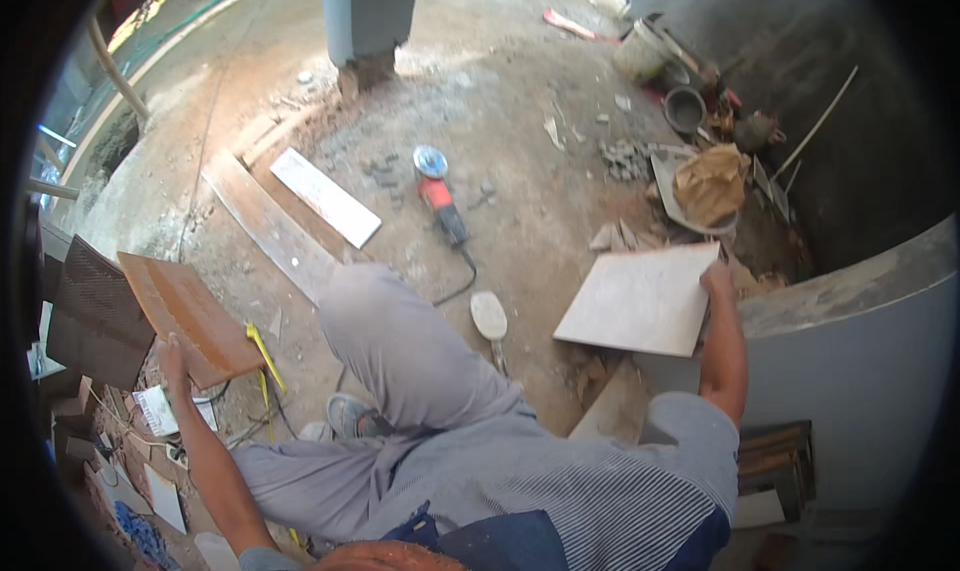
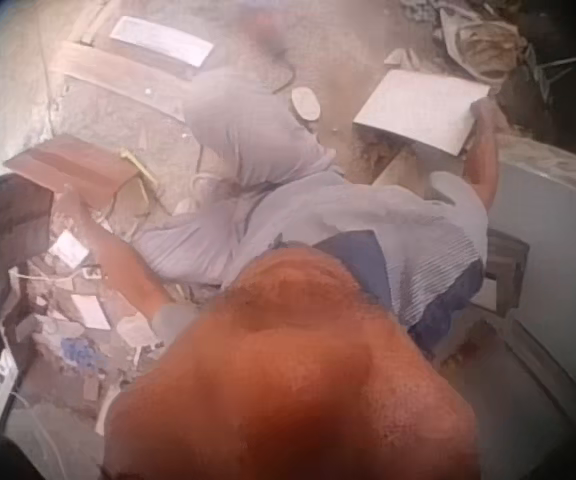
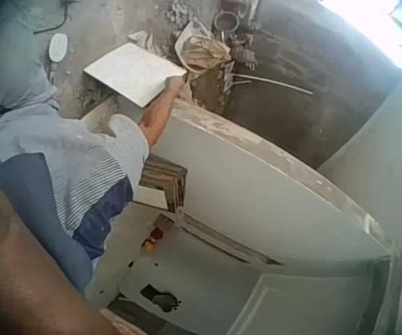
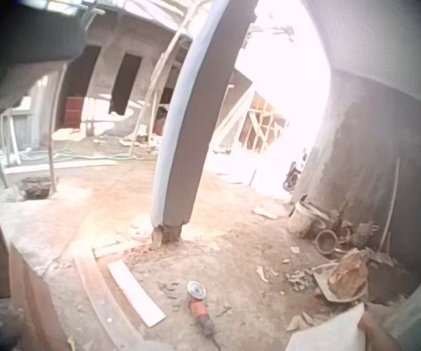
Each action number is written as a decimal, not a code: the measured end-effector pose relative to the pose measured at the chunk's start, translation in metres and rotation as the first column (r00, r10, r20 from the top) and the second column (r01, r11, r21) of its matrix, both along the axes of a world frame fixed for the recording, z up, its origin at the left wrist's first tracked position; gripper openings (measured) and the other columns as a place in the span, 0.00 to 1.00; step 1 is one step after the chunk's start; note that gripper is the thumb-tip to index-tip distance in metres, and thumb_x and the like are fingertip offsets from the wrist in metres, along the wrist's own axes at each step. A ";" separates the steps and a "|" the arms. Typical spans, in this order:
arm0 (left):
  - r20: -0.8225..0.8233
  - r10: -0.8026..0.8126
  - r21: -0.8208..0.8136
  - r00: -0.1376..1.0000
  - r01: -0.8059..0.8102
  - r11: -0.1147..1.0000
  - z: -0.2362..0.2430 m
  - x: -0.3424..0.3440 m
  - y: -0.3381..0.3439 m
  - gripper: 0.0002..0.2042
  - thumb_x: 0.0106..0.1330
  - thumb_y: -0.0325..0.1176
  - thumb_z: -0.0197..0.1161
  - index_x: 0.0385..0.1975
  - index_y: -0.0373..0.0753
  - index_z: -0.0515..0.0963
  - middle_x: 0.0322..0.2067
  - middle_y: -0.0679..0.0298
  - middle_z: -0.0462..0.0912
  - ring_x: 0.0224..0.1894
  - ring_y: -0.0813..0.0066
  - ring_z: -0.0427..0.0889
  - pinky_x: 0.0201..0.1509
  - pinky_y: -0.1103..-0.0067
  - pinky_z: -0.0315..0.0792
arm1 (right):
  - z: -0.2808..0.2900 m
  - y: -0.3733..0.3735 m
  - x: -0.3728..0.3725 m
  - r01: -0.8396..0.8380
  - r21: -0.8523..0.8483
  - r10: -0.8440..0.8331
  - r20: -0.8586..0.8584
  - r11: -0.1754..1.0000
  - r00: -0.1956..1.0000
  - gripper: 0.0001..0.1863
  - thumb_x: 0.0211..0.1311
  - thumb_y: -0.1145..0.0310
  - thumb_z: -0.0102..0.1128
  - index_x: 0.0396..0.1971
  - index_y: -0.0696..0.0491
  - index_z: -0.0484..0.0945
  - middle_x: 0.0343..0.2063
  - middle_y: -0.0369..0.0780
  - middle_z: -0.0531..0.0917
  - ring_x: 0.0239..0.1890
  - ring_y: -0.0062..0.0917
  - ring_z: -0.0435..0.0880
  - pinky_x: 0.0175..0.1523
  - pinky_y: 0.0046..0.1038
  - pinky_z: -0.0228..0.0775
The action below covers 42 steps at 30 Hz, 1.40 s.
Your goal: The person cuts a tile using an angle grinder and then handles several tile pieces.
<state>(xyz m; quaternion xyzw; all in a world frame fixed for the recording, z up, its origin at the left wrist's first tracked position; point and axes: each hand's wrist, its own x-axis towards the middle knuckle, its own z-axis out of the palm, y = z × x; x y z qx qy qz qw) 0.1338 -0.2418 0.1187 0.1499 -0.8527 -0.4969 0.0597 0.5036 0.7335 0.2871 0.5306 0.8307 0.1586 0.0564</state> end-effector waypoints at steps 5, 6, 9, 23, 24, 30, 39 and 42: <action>-0.062 0.045 -0.192 0.997 -0.057 0.980 -0.004 0.030 -0.010 0.17 0.64 0.31 0.46 0.47 0.26 0.72 0.38 0.45 0.80 0.40 0.51 0.81 0.45 0.64 0.71 | 0.017 -0.032 -0.044 -0.017 -0.088 0.038 0.247 0.996 0.968 0.18 0.57 0.71 0.53 0.47 0.58 0.79 0.48 0.50 0.80 0.50 0.45 0.80 0.54 0.42 0.72; -0.019 0.055 -0.152 0.998 -0.057 0.987 0.012 0.032 0.009 0.18 0.64 0.32 0.46 0.46 0.26 0.73 0.36 0.45 0.81 0.40 0.50 0.81 0.45 0.63 0.71 | 0.019 -0.035 -0.054 -0.053 -0.080 0.072 0.249 0.995 0.966 0.18 0.57 0.71 0.53 0.47 0.58 0.79 0.48 0.50 0.80 0.50 0.45 0.80 0.54 0.42 0.72; -0.067 0.068 -0.194 0.995 -0.080 0.978 0.006 0.026 0.006 0.17 0.65 0.38 0.49 0.39 0.27 0.76 0.34 0.41 0.81 0.39 0.45 0.81 0.40 0.60 0.71 | 0.025 -0.075 -0.128 -0.284 -0.161 0.322 0.305 0.945 0.896 0.18 0.53 0.69 0.56 0.45 0.59 0.79 0.43 0.53 0.82 0.49 0.47 0.80 0.53 0.42 0.71; 0.176 0.051 -0.378 0.983 0.020 0.926 0.045 -0.014 0.069 0.20 0.63 0.35 0.48 0.48 0.24 0.62 0.39 0.31 0.77 0.46 0.38 0.77 0.53 0.57 0.69 | -0.197 -0.428 -0.463 -0.840 -0.541 0.954 -0.265 -0.026 0.141 0.35 0.57 0.54 0.60 0.61 0.57 0.65 0.49 0.58 0.77 0.52 0.50 0.76 0.58 0.41 0.68; 0.184 0.049 -0.361 0.982 0.021 0.932 0.050 -0.018 0.079 0.20 0.63 0.35 0.48 0.48 0.25 0.62 0.39 0.32 0.77 0.46 0.38 0.77 0.52 0.57 0.69 | -0.235 -0.427 -0.469 -0.849 -0.528 0.969 -0.199 0.020 0.146 0.38 0.57 0.54 0.60 0.65 0.56 0.61 0.51 0.59 0.75 0.54 0.51 0.75 0.60 0.42 0.66; 0.235 0.122 -0.346 0.964 -0.034 0.938 0.049 0.007 0.063 0.20 0.63 0.36 0.46 0.50 0.26 0.62 0.39 0.33 0.78 0.45 0.38 0.77 0.51 0.57 0.69 | -0.284 -0.496 -0.473 -0.670 -0.694 0.798 -0.232 0.264 0.555 0.46 0.59 0.56 0.59 0.70 0.54 0.42 0.52 0.66 0.71 0.59 0.52 0.70 0.62 0.45 0.63; 0.112 0.079 -0.341 0.991 -0.036 0.939 0.048 -0.001 0.067 0.18 0.65 0.35 0.44 0.48 0.27 0.65 0.40 0.36 0.78 0.45 0.39 0.78 0.51 0.58 0.69 | -0.298 -0.476 -0.500 -0.736 -0.593 0.854 -0.147 0.327 0.499 0.51 0.52 0.52 0.65 0.69 0.55 0.46 0.56 0.63 0.69 0.62 0.56 0.65 0.66 0.47 0.56; 0.094 0.089 -0.326 0.992 -0.054 0.944 0.046 0.008 0.056 0.18 0.65 0.35 0.45 0.48 0.26 0.65 0.41 0.36 0.78 0.46 0.39 0.78 0.51 0.58 0.69 | -0.294 -0.475 -0.494 -0.748 -0.599 0.808 -0.269 0.286 0.524 0.50 0.50 0.52 0.67 0.68 0.57 0.50 0.54 0.61 0.72 0.61 0.51 0.69 0.64 0.47 0.58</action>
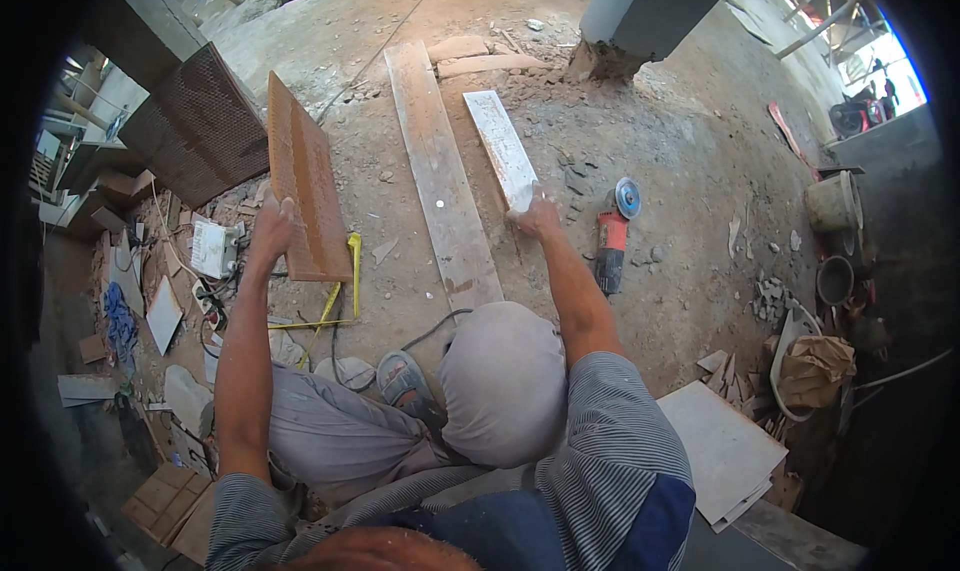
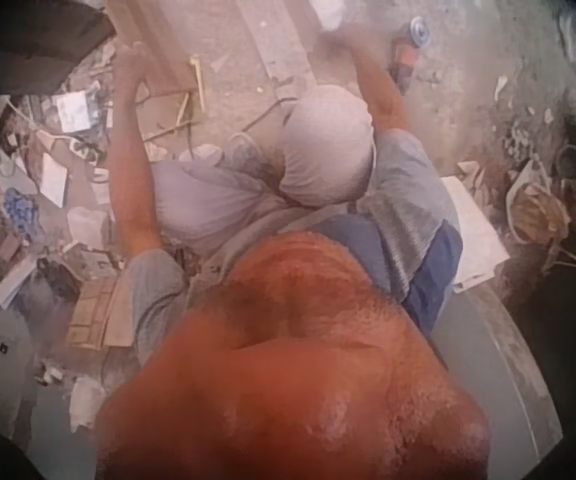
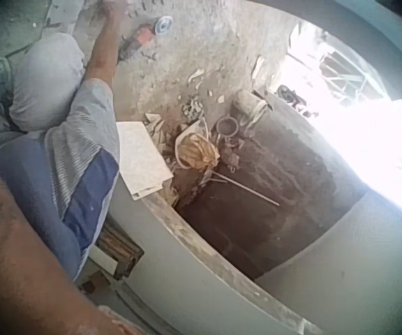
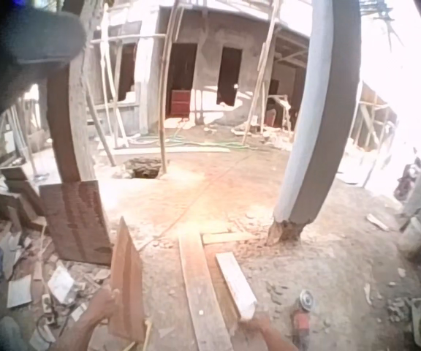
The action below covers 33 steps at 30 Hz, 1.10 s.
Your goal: The person cuts a tile using an angle grinder and then handles several tile pieces.
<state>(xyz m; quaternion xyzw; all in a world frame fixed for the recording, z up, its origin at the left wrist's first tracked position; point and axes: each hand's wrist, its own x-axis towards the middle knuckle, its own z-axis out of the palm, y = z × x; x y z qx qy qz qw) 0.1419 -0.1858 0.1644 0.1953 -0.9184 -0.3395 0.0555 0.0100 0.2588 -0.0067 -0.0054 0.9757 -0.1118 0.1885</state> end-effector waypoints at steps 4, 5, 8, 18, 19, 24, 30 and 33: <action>0.036 -0.012 0.006 0.999 0.011 1.000 0.004 -0.002 0.005 0.18 0.65 0.35 0.45 0.48 0.27 0.65 0.40 0.35 0.78 0.46 0.39 0.78 0.51 0.58 0.69 | -0.008 0.016 0.016 0.178 -0.617 -0.265 -0.051 0.767 0.963 0.41 0.51 0.55 0.65 0.63 0.57 0.59 0.38 0.45 0.79 0.42 0.32 0.77 0.46 0.34 0.70; 0.038 -0.003 -0.002 0.999 0.003 1.000 0.007 0.002 0.003 0.18 0.65 0.35 0.45 0.48 0.27 0.65 0.40 0.35 0.78 0.46 0.39 0.78 0.51 0.58 0.69 | 0.003 0.011 0.024 0.396 -0.804 -0.332 0.263 0.444 0.906 0.38 0.52 0.56 0.64 0.61 0.56 0.62 0.33 0.39 0.77 0.35 0.25 0.76 0.39 0.28 0.70; 0.028 -0.054 -0.009 0.998 0.055 0.998 0.010 -0.003 0.014 0.17 0.65 0.35 0.44 0.47 0.27 0.65 0.40 0.35 0.78 0.46 0.40 0.78 0.51 0.58 0.69 | 0.025 0.009 0.051 0.470 -0.881 -0.365 0.424 0.044 0.829 0.33 0.54 0.57 0.63 0.58 0.55 0.65 0.30 0.33 0.72 0.30 0.17 0.69 0.33 0.22 0.63; 0.010 -0.102 0.108 0.995 0.100 0.989 -0.017 -0.012 -0.034 0.18 0.68 0.33 0.45 0.52 0.26 0.66 0.44 0.45 0.78 0.45 0.53 0.78 0.52 0.68 0.68 | 0.227 0.152 0.155 0.353 -0.767 -0.392 0.143 0.537 0.909 0.29 0.53 0.53 0.61 0.53 0.53 0.72 0.35 0.33 0.75 0.36 0.18 0.71 0.40 0.23 0.64; 0.004 -0.084 0.130 0.996 0.083 0.988 -0.024 -0.018 -0.035 0.18 0.68 0.33 0.45 0.52 0.26 0.66 0.44 0.45 0.77 0.45 0.54 0.78 0.51 0.68 0.68 | 0.263 0.176 0.171 0.327 -0.633 -0.371 0.068 0.701 0.926 0.30 0.53 0.51 0.61 0.53 0.54 0.73 0.35 0.34 0.76 0.36 0.18 0.71 0.41 0.23 0.64; 0.035 -0.157 0.184 0.987 0.148 0.972 -0.027 -0.036 -0.034 0.18 0.66 0.31 0.45 0.51 0.25 0.67 0.44 0.48 0.77 0.44 0.57 0.78 0.49 0.69 0.69 | 0.380 0.270 0.262 0.259 -0.159 -0.280 -0.123 0.953 0.952 0.33 0.51 0.49 0.61 0.53 0.57 0.73 0.47 0.46 0.78 0.50 0.33 0.75 0.54 0.31 0.66; 0.016 -0.192 0.047 0.981 0.191 0.980 -0.031 -0.038 -0.041 0.20 0.65 0.33 0.46 0.51 0.23 0.66 0.43 0.46 0.77 0.44 0.55 0.79 0.50 0.68 0.69 | 0.411 0.325 0.328 0.277 0.310 -0.276 -0.048 0.910 0.960 0.29 0.47 0.55 0.63 0.49 0.55 0.75 0.41 0.49 0.80 0.46 0.37 0.78 0.51 0.34 0.68; 0.073 -0.152 0.031 0.986 0.151 0.988 -0.020 -0.031 -0.024 0.21 0.64 0.34 0.46 0.53 0.24 0.64 0.44 0.45 0.77 0.45 0.54 0.78 0.51 0.67 0.68 | 0.407 0.340 0.349 0.301 0.360 -0.329 0.016 0.883 0.944 0.26 0.45 0.60 0.65 0.44 0.57 0.74 0.37 0.49 0.80 0.42 0.35 0.79 0.49 0.33 0.68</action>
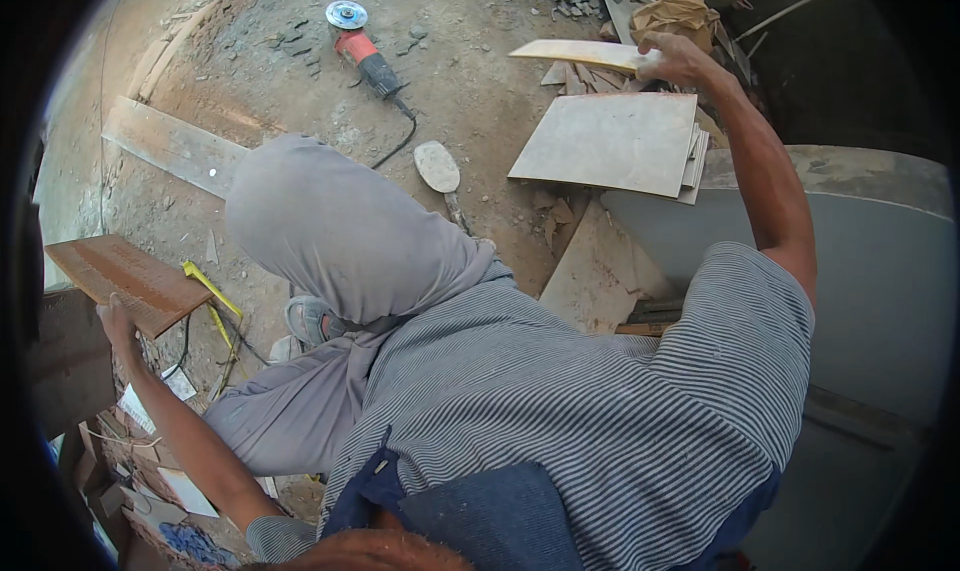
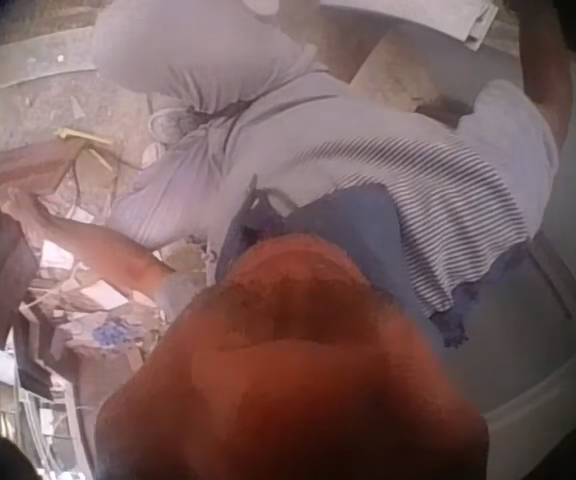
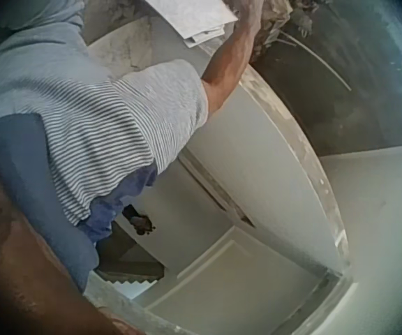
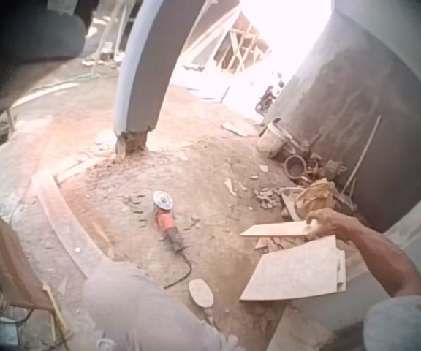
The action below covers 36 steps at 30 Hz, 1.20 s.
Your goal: The person cuts a tile using an angle grinder and then handles several tile pieces.
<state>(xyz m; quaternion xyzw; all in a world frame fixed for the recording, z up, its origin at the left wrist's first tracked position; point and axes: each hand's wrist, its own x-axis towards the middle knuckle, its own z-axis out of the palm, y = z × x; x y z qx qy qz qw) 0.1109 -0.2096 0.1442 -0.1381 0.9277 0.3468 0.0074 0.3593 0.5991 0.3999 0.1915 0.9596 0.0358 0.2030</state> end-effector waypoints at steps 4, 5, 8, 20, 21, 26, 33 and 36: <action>-0.013 -0.010 0.047 1.000 0.011 0.999 -0.009 -0.004 -0.012 0.22 0.64 0.34 0.46 0.54 0.24 0.63 0.45 0.45 0.76 0.46 0.53 0.78 0.52 0.67 0.68 | -0.013 0.018 0.023 0.100 0.005 -0.100 0.111 0.995 0.989 0.29 0.40 0.60 0.67 0.44 0.60 0.74 0.39 0.51 0.80 0.43 0.40 0.79 0.50 0.35 0.69; -0.015 0.003 0.079 1.000 -0.002 0.997 -0.013 -0.006 -0.017 0.22 0.64 0.34 0.46 0.53 0.23 0.64 0.45 0.45 0.76 0.47 0.53 0.78 0.52 0.67 0.68 | -0.015 0.022 0.029 0.062 0.075 -0.072 0.148 0.995 0.986 0.29 0.40 0.59 0.68 0.44 0.59 0.75 0.40 0.52 0.81 0.44 0.42 0.79 0.50 0.36 0.69; -0.013 -0.010 0.120 1.000 0.012 0.993 -0.017 -0.006 -0.024 0.22 0.64 0.34 0.47 0.52 0.23 0.64 0.45 0.45 0.76 0.46 0.54 0.78 0.52 0.67 0.68 | -0.016 0.033 0.043 0.023 0.178 -0.061 0.209 0.984 0.976 0.30 0.38 0.58 0.68 0.45 0.57 0.75 0.42 0.54 0.81 0.48 0.46 0.78 0.52 0.39 0.69; 0.032 -0.023 0.192 0.999 0.016 0.981 -0.008 -0.005 -0.029 0.21 0.63 0.34 0.47 0.49 0.22 0.66 0.41 0.48 0.76 0.41 0.57 0.78 0.48 0.67 0.69 | 0.010 -0.003 0.081 -0.063 0.038 0.052 0.238 0.997 0.970 0.33 0.33 0.61 0.66 0.46 0.59 0.77 0.43 0.51 0.79 0.48 0.44 0.77 0.57 0.37 0.67; 0.024 0.000 0.189 1.000 -0.005 0.982 -0.011 -0.007 -0.036 0.20 0.63 0.34 0.47 0.48 0.22 0.66 0.41 0.48 0.76 0.41 0.58 0.78 0.48 0.67 0.69 | 0.009 -0.013 0.080 -0.075 -0.022 0.078 0.282 0.997 0.956 0.34 0.32 0.61 0.65 0.46 0.60 0.76 0.46 0.51 0.78 0.50 0.44 0.75 0.59 0.38 0.66; 0.039 -0.074 0.210 0.996 0.064 0.976 -0.007 -0.007 -0.031 0.19 0.62 0.33 0.47 0.46 0.22 0.67 0.40 0.48 0.75 0.40 0.58 0.78 0.46 0.68 0.69 | 0.012 -0.065 0.082 -0.166 -0.075 0.182 0.378 0.983 0.908 0.36 0.30 0.61 0.65 0.48 0.58 0.76 0.49 0.50 0.76 0.51 0.44 0.75 0.59 0.38 0.66; 0.032 -0.039 0.235 0.999 0.031 0.972 -0.021 -0.017 -0.035 0.17 0.61 0.32 0.47 0.41 0.21 0.68 0.35 0.51 0.75 0.36 0.63 0.76 0.41 0.68 0.69 | 0.014 -0.090 0.107 -0.045 -0.195 0.145 0.538 0.980 0.831 0.33 0.37 0.58 0.67 0.46 0.61 0.77 0.28 0.48 0.82 0.33 0.38 0.82 0.38 0.36 0.75; 0.036 -0.111 0.210 0.993 0.101 0.972 -0.012 -0.010 -0.031 0.16 0.61 0.32 0.47 0.38 0.20 0.68 0.33 0.52 0.75 0.33 0.65 0.75 0.39 0.69 0.68 | 0.034 -0.114 0.104 0.293 -0.149 -0.111 0.695 0.945 0.710 0.31 0.37 0.55 0.66 0.44 0.59 0.79 0.33 0.47 0.82 0.37 0.37 0.82 0.42 0.34 0.76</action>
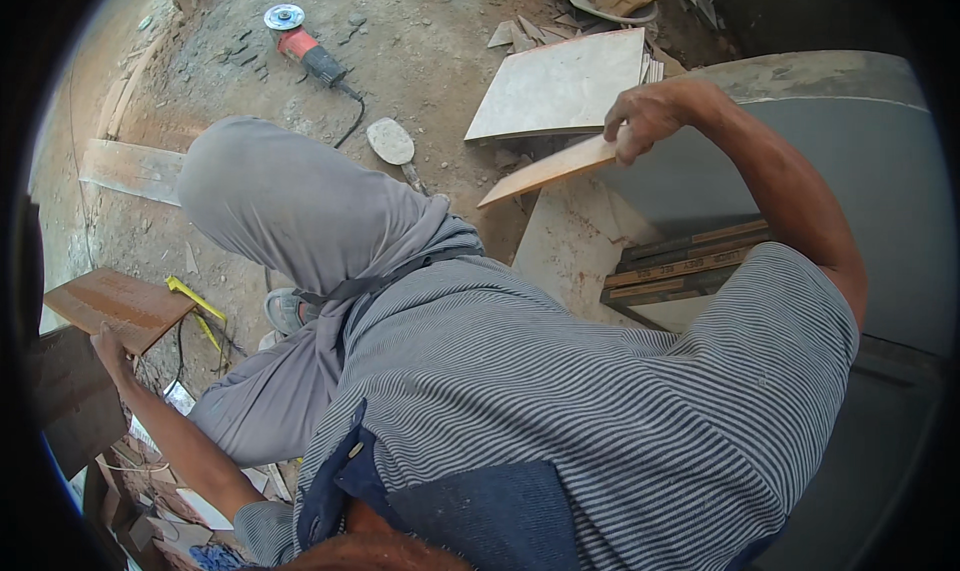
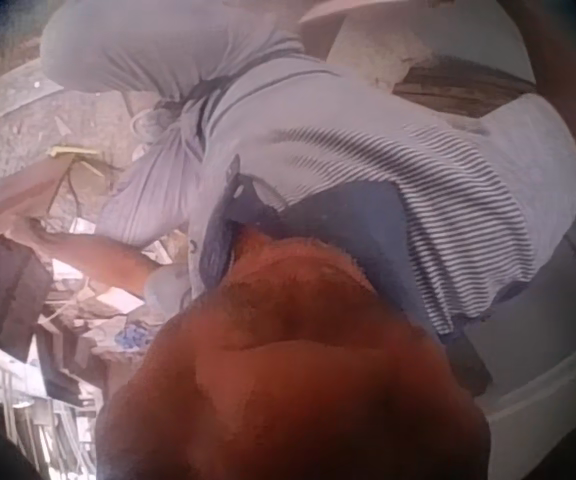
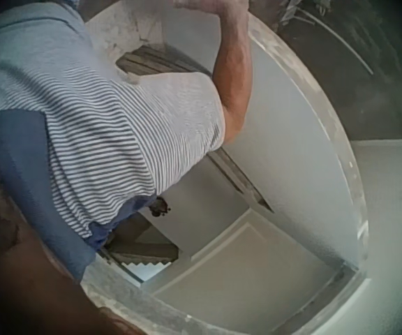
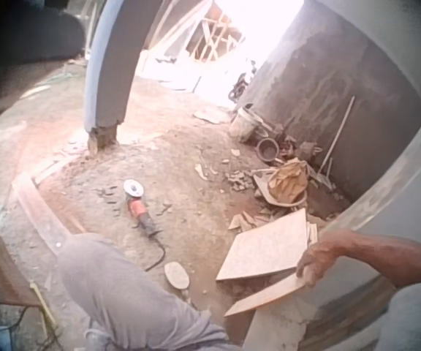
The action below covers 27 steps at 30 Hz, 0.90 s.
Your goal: The person cuts a tile using an angle grinder and then handles several tile pieces.
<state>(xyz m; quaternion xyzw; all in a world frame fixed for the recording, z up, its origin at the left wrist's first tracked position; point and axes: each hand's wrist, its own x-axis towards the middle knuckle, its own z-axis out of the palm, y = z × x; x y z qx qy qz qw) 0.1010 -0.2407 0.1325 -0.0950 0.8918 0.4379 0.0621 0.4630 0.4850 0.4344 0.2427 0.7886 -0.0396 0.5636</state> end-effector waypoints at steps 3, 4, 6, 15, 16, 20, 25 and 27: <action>-0.050 0.097 0.066 0.994 -0.093 0.993 -0.004 0.000 0.001 0.16 0.62 0.32 0.47 0.38 0.20 0.70 0.33 0.53 0.76 0.33 0.66 0.76 0.39 0.70 0.68 | 0.008 -0.003 0.013 0.164 0.004 -0.163 0.105 0.986 0.981 0.28 0.42 0.54 0.63 0.40 0.61 0.81 0.28 0.45 0.83 0.30 0.32 0.83 0.34 0.31 0.77; -0.046 0.099 0.070 0.994 -0.096 0.993 -0.005 0.000 0.000 0.16 0.62 0.32 0.47 0.38 0.20 0.70 0.33 0.53 0.76 0.33 0.66 0.76 0.39 0.70 0.68 | 0.010 0.000 0.020 0.162 0.009 -0.162 0.109 0.987 0.981 0.28 0.42 0.54 0.63 0.40 0.61 0.81 0.28 0.45 0.83 0.30 0.32 0.83 0.34 0.31 0.77; -0.056 0.011 0.059 0.998 -0.008 0.998 -0.009 0.000 0.004 0.16 0.63 0.32 0.46 0.38 0.20 0.70 0.32 0.53 0.77 0.33 0.66 0.76 0.39 0.70 0.69 | 0.018 0.012 0.042 0.437 0.155 -0.453 0.093 0.886 0.887 0.26 0.46 0.54 0.59 0.39 0.60 0.81 0.29 0.46 0.83 0.31 0.30 0.84 0.32 0.29 0.78; -0.040 -0.074 0.074 0.996 0.077 0.994 -0.018 -0.007 -0.021 0.18 0.65 0.32 0.47 0.43 0.19 0.69 0.37 0.50 0.77 0.37 0.64 0.79 0.42 0.72 0.71 | 0.024 0.078 0.150 0.773 0.315 -0.781 -0.130 0.551 0.610 0.27 0.47 0.53 0.56 0.44 0.57 0.77 0.28 0.47 0.81 0.27 0.35 0.82 0.33 0.37 0.76; -0.040 -0.074 0.075 0.996 0.077 0.994 -0.021 -0.009 -0.024 0.18 0.65 0.32 0.47 0.43 0.19 0.69 0.37 0.50 0.77 0.37 0.64 0.79 0.42 0.72 0.71 | 0.023 0.081 0.158 0.773 0.316 -0.782 -0.131 0.550 0.610 0.27 0.47 0.53 0.56 0.44 0.57 0.77 0.28 0.47 0.81 0.27 0.35 0.82 0.33 0.37 0.76; -0.024 -0.070 0.088 0.997 0.071 0.994 -0.025 -0.013 -0.031 0.19 0.65 0.32 0.47 0.47 0.19 0.67 0.41 0.49 0.76 0.41 0.64 0.78 0.45 0.72 0.71 | 0.015 0.087 0.182 0.891 0.278 -0.845 -0.308 0.358 0.436 0.27 0.45 0.54 0.58 0.47 0.52 0.75 0.39 0.47 0.77 0.35 0.34 0.79 0.38 0.37 0.75; -0.116 -0.033 0.138 0.993 0.049 0.989 -0.028 -0.006 -0.038 0.17 0.66 0.33 0.47 0.45 0.22 0.68 0.37 0.54 0.76 0.36 0.67 0.76 0.43 0.72 0.69 | -0.012 0.114 0.223 0.916 0.226 -0.793 -0.458 0.332 0.401 0.27 0.44 0.50 0.57 0.42 0.54 0.75 0.28 0.46 0.79 0.25 0.33 0.77 0.35 0.35 0.71; -0.052 0.070 0.143 0.996 -0.062 0.988 -0.020 0.001 -0.030 0.17 0.66 0.33 0.47 0.45 0.23 0.69 0.37 0.54 0.77 0.37 0.67 0.76 0.43 0.71 0.70 | -0.022 0.115 0.233 0.919 0.224 -0.693 -0.605 0.325 0.392 0.26 0.43 0.49 0.57 0.39 0.53 0.76 0.26 0.44 0.78 0.24 0.30 0.76 0.32 0.32 0.69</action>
